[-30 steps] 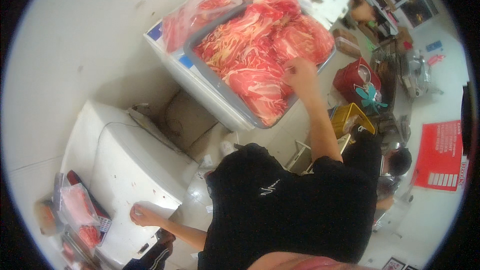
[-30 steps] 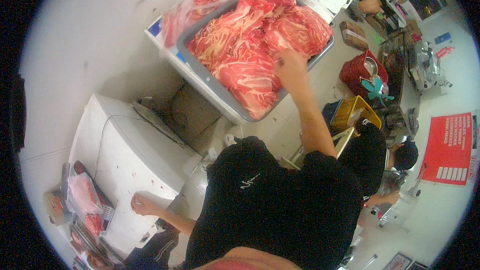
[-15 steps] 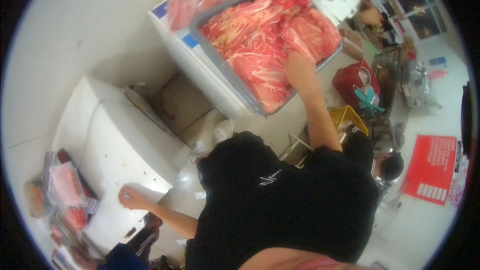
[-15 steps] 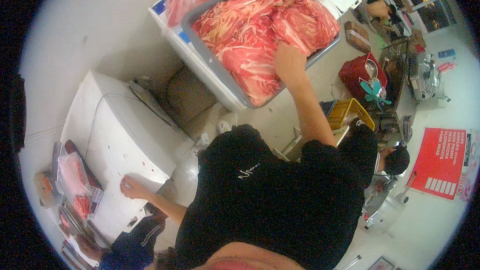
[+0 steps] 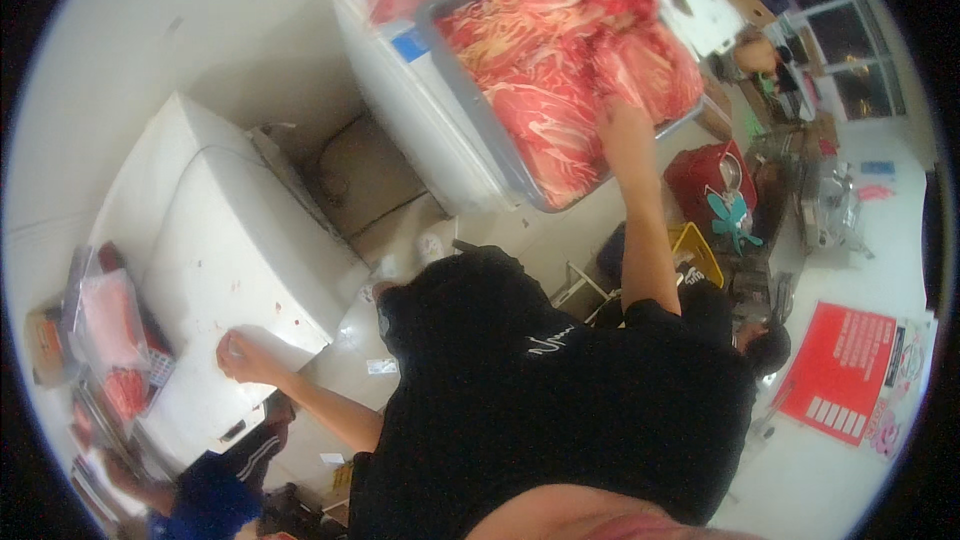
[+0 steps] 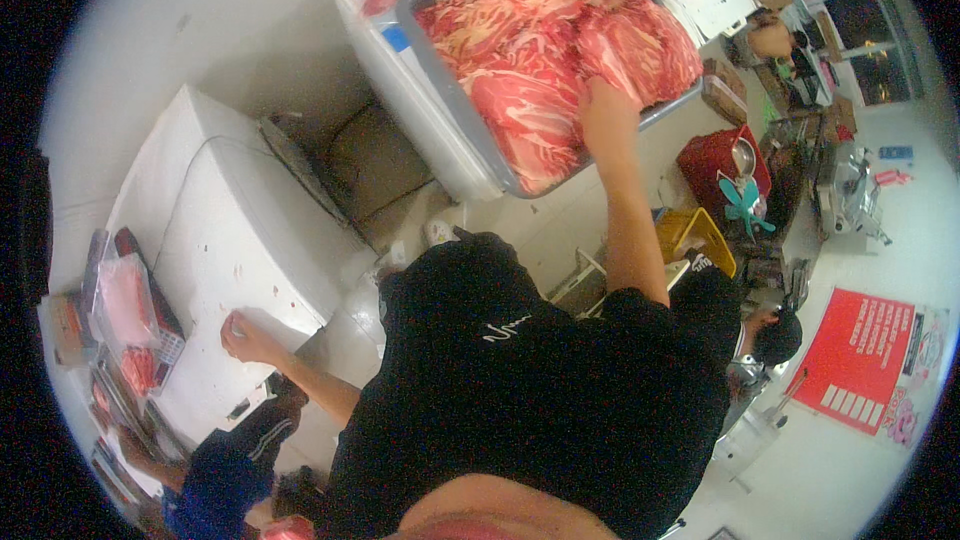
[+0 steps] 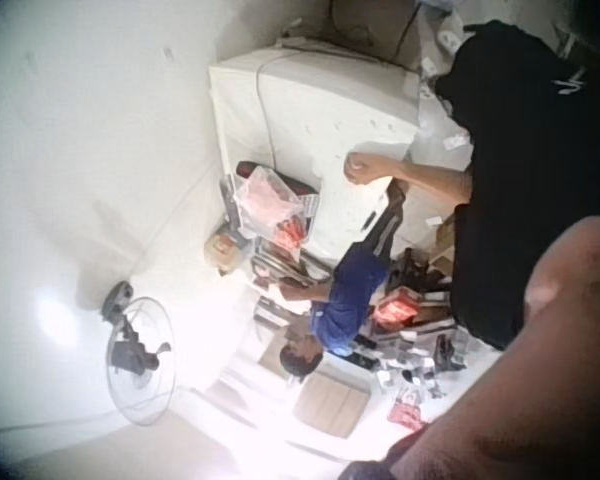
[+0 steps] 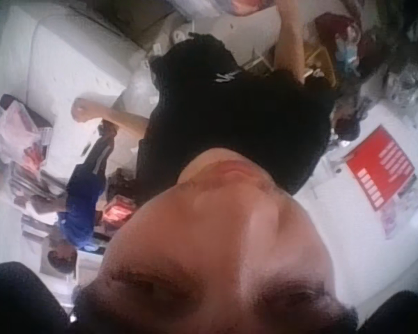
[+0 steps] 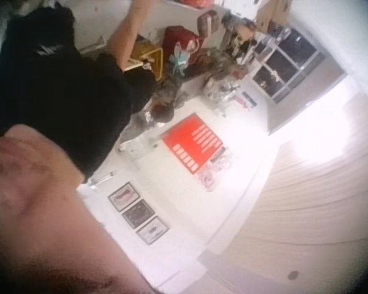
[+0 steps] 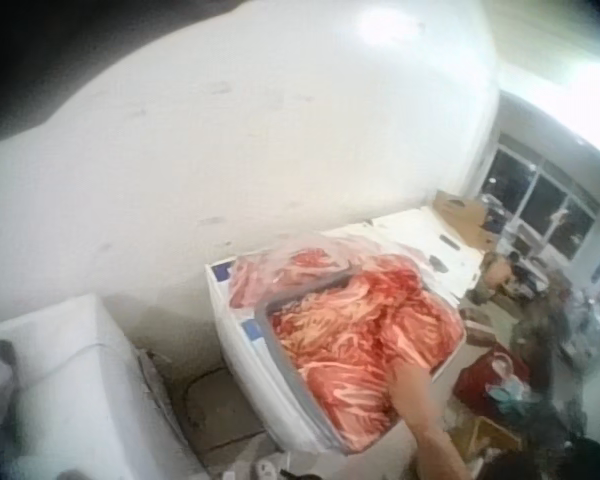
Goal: The person places slices of meat into plastic bags and puts the bags on a counter or a scale.
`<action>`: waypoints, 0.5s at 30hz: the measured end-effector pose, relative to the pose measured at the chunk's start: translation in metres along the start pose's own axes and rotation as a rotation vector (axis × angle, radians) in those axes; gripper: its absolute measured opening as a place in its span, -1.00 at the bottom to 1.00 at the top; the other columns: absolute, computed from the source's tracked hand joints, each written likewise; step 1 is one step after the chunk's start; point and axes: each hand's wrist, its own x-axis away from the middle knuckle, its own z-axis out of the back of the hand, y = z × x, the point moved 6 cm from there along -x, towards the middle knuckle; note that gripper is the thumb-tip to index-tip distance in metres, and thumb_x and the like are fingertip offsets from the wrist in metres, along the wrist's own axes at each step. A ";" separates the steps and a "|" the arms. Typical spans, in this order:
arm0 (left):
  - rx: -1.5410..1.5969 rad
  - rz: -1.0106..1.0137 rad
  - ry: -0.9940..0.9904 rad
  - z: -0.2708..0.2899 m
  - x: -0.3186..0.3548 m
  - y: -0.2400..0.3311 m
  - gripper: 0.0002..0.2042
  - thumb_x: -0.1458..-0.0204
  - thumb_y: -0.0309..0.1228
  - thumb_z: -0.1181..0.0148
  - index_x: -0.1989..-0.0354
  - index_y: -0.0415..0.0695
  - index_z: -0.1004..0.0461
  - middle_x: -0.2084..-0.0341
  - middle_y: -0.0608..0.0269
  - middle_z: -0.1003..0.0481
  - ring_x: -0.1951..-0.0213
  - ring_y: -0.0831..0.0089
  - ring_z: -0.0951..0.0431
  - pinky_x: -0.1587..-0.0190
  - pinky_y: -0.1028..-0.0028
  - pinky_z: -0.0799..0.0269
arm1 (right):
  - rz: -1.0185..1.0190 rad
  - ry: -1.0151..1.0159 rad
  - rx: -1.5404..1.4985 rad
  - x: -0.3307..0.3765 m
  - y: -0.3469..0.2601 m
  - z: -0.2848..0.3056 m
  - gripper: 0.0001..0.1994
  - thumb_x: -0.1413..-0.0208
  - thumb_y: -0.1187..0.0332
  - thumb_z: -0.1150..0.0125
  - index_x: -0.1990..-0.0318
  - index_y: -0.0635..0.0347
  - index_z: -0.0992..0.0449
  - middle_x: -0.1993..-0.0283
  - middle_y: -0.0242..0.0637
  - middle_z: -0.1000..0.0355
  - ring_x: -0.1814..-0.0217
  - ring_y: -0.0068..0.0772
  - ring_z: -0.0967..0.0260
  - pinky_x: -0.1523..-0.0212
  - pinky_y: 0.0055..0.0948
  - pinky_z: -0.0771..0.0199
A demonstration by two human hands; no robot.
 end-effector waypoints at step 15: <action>-0.298 -0.136 0.032 -0.021 0.025 -0.044 -0.74 -0.30 -0.31 -0.21 -0.08 -0.12 -0.53 -0.10 0.05 -0.51 -0.28 -0.02 -0.36 -0.36 -0.10 -0.16 | 0.137 -0.124 -0.783 -0.003 -0.194 0.035 -0.65 -0.40 0.15 -0.26 -0.03 0.31 -0.64 0.28 -0.32 -0.62 0.37 -0.58 -0.46 0.33 -0.50 -0.47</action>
